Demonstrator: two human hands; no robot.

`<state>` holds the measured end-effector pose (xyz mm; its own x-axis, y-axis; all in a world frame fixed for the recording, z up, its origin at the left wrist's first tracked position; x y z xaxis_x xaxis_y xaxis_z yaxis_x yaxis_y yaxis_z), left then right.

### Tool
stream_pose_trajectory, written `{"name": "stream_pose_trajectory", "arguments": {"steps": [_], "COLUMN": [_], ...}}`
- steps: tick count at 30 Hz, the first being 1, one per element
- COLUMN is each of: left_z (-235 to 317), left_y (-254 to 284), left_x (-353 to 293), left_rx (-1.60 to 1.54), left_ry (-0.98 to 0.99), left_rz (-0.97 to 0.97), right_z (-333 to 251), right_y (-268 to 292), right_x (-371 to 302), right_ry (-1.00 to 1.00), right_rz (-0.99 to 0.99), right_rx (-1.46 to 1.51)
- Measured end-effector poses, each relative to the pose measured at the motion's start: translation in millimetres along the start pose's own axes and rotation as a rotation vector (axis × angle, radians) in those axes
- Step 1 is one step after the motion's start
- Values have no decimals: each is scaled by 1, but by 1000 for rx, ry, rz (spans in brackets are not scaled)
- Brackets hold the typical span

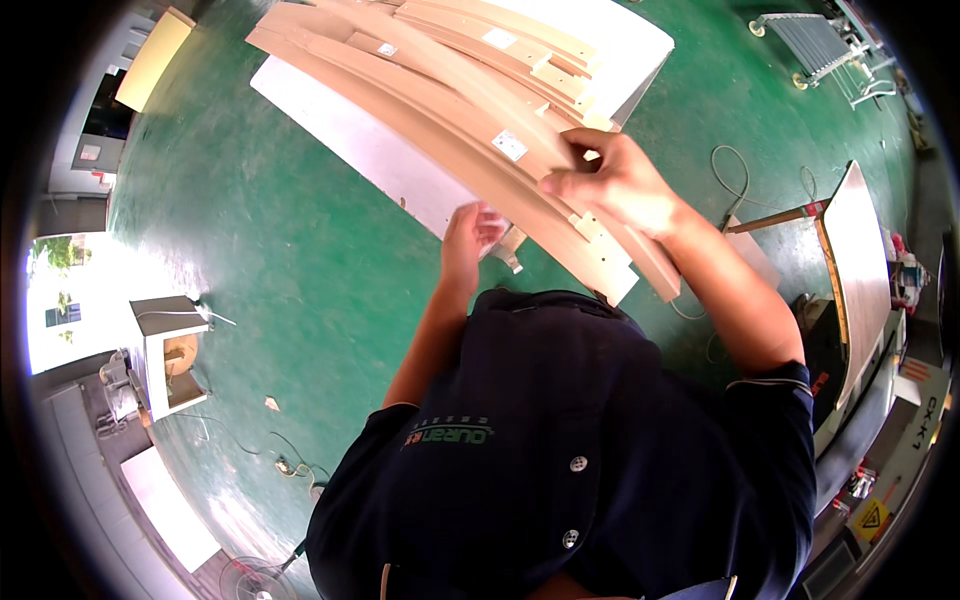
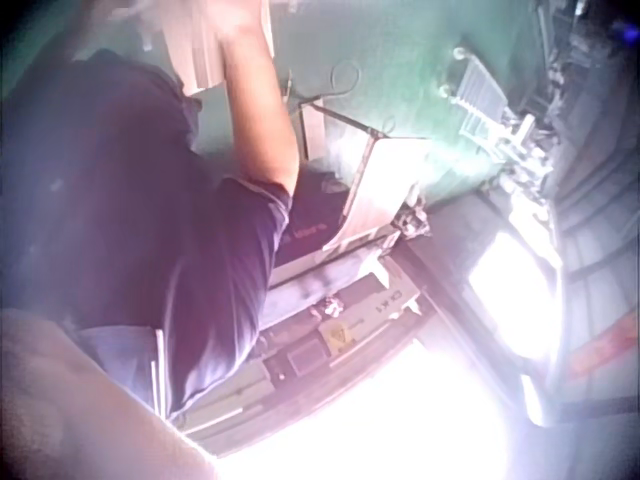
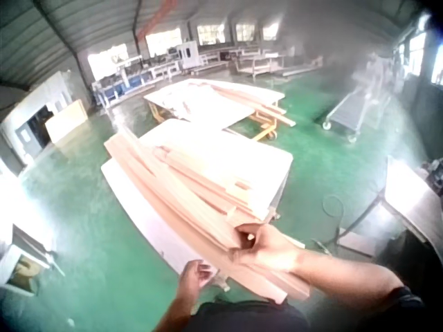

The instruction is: The person picks up long, light-colored wooden planks from a table and stacks them into a neat pile. The person handles the planks one by one, aligning them carefully before placing them on top of the existing stack. The process is repeated multiple times throughout the video.

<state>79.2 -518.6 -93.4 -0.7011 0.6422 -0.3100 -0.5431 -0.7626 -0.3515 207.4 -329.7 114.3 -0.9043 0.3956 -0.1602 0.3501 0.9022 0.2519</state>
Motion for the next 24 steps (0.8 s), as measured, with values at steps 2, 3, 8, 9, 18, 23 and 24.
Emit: {"name": "stream_pose_trajectory", "arguments": {"steps": [2, 3, 8, 9, 18, 23, 24], "left_z": [34, 55, 133, 128, 145, 153, 151], "left_y": [-30, -42, -87, -81, -52, -75, -78], "left_x": [7, 6, 18, 28, 46, 19, 18], "left_rx": [-166, -237, -312, -289, -521, -515, -513], "left_ry": [-54, -111, -261, -231, -363, -368, -337], "left_rz": [-78, -120, -169, -120, -325, -299, -324], "right_z": [-7, -12, -7, -6, 16, 16, 24], "right_y": [-8, -12, -30, -31, -16, -4, -2], "right_x": [-3, -3, 2, 3, -14, -35, -40], "right_ry": [-57, -30, -20, -32, -190, -77, -110], "right_rz": [-45, -64, -139, -155, -441, -430, -413], "right_rx": [-142, -155, -280, -307, 319, 255, 332]}}
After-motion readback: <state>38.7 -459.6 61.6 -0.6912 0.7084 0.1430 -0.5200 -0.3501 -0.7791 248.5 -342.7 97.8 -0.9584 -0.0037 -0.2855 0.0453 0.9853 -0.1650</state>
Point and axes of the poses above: each hand's wrist, its own x-axis towards the middle knuckle, its own y-axis out of the back of the hand, z = x × y, the point moved 4 cm from there along x, towards the middle knuckle, and after that the axes turned 4 degrees about -y, right-handed, at the moved point
